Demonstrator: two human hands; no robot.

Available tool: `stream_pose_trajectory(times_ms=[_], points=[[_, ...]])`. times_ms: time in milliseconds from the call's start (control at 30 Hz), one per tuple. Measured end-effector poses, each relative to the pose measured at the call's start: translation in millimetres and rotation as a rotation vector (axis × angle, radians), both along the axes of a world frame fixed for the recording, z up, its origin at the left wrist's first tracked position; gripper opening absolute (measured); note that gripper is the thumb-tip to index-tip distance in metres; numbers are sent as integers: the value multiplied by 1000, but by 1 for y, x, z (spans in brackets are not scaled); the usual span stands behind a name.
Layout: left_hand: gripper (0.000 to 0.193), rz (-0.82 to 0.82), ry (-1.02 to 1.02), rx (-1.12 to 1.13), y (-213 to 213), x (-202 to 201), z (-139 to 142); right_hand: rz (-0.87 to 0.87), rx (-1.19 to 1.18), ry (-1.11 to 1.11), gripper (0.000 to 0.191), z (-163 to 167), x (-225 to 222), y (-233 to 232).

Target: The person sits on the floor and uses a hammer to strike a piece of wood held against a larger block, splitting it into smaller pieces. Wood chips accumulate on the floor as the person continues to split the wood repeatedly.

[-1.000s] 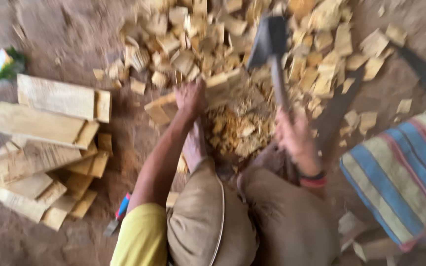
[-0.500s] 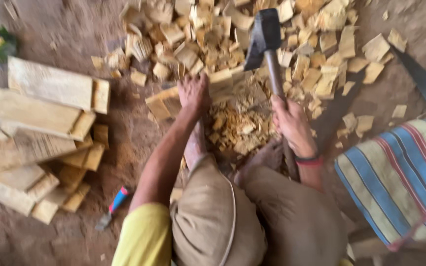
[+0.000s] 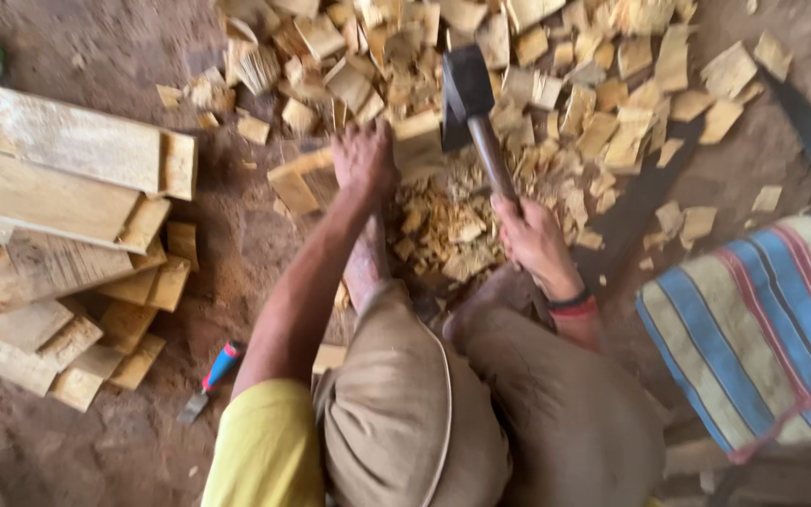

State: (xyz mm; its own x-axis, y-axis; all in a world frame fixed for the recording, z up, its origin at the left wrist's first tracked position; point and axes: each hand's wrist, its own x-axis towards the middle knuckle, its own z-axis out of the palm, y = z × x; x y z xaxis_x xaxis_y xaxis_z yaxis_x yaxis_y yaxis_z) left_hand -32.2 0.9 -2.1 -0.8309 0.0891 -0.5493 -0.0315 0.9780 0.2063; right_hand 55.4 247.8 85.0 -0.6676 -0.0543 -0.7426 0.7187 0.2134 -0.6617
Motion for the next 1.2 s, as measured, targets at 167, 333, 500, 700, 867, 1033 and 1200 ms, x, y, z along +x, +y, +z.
stream_pose_trajectory(times_ms=[167,333,500,700,867,1033,1200], points=[[80,9,10,-23,1,9,-7,-137,-54,111,26,26,-8,20],[73,20,27,-1,0,3,-12,-147,-59,455,25,91,-38,43],[66,26,-84,-9,-1,1,-11,-147,-76,153,28,67,-33,16],[59,-40,32,-48,-4,9,-9,-190,-108,1,31,23,-16,12],[56,39,19,43,-4,7,-3,-247,-9,265,31,58,-28,52],[74,32,-34,-3,-1,4,-8,-223,-123,386,24,74,-43,44],[77,-34,15,-28,-3,13,-20,-36,-4,42,31,44,-22,-5]])
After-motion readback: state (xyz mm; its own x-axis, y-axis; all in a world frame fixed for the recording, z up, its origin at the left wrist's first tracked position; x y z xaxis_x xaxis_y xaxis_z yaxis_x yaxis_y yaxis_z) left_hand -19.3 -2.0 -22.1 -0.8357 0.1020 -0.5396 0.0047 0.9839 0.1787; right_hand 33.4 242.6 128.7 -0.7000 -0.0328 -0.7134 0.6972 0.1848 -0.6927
